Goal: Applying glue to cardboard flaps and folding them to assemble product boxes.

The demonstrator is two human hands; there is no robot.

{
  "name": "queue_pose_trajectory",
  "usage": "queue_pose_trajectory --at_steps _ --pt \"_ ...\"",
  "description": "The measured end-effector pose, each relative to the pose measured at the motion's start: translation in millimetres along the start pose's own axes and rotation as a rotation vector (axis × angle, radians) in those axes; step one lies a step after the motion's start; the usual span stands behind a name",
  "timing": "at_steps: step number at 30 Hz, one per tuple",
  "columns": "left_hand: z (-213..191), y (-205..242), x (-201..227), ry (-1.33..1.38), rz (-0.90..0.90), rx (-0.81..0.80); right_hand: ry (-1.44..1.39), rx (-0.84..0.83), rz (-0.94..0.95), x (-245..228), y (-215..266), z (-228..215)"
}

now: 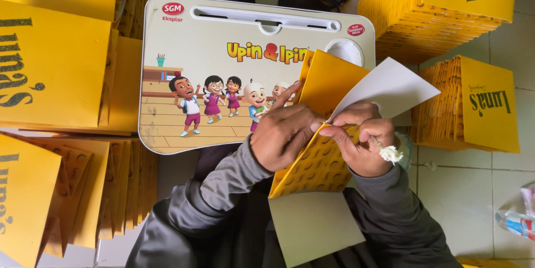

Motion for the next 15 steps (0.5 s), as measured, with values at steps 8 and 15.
queue_pose_trajectory --at_steps 8,15 --pt "-4 -5 6 0.129 -0.124 -0.084 -0.042 -0.011 0.012 11 1 0" --pt "-3 -1 -2 0.057 -0.238 -0.03 -0.001 -0.011 -0.026 17 4 4"
Point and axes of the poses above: each hand's wrist, its own y-axis away from the middle knuckle, its own z-axis out of the palm, x = y × z, the point moved 4 cm from there along -y, towards the middle knuckle, and after that the axes turned 7 degrees about x, right-handed, at the moved point
